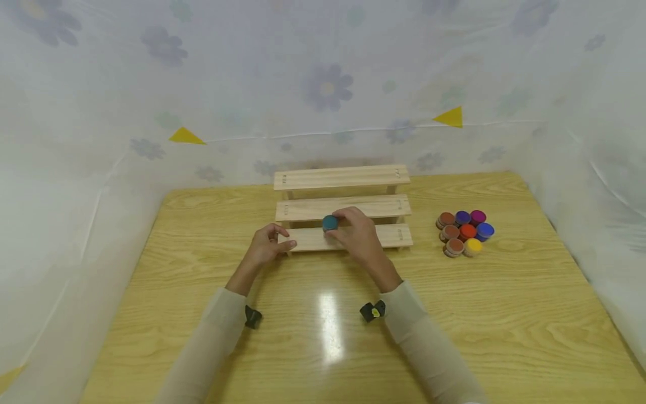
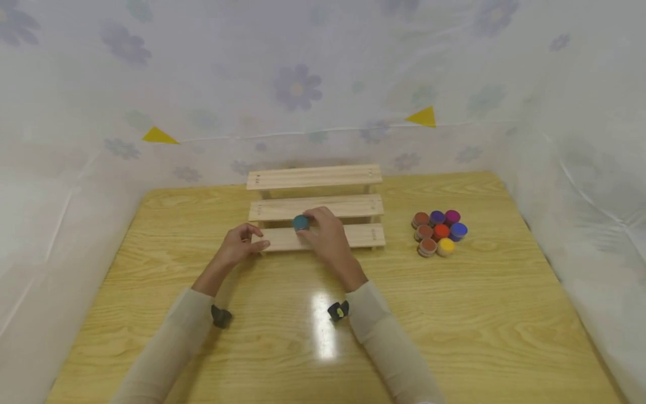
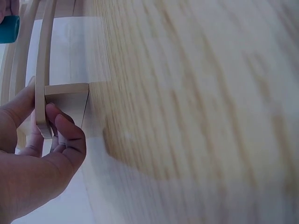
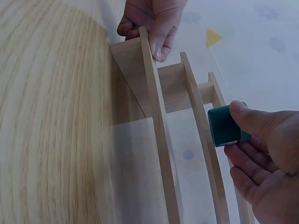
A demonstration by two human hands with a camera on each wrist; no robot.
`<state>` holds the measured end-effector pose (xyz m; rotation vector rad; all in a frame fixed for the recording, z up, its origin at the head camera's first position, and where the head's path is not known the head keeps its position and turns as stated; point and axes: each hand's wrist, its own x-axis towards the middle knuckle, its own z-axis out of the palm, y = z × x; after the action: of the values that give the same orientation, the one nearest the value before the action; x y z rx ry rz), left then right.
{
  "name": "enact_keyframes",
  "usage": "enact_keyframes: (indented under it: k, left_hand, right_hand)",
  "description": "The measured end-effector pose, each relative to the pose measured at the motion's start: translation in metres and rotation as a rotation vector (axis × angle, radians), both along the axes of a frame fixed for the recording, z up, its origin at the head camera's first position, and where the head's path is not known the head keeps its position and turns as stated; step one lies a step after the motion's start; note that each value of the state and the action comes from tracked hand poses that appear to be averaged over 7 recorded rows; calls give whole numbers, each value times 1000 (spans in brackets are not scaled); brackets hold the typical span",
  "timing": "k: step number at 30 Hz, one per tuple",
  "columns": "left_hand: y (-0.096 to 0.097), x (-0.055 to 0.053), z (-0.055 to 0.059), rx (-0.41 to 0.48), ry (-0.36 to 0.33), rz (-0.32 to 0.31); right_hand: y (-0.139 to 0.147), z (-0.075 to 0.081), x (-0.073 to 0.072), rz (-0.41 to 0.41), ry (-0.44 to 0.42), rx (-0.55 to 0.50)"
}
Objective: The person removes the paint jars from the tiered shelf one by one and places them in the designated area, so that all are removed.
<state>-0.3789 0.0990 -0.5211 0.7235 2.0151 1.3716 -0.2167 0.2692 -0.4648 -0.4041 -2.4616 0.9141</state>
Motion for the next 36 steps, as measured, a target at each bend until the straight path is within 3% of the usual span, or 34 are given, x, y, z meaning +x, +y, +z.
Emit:
enact_keyframes:
  k: [16,24,36]
  left_hand:
    - [-1,-2,-3,6,4,-17]
    - [-1,-1,-1,-13,12,-16]
    - [-1,-1,0,-11,10,-27]
  right_hand:
    - [33,2,32,-78,20,-24]
    - [46,6,46,-116,21,15]
    - [65,6,69,-173,70,5]
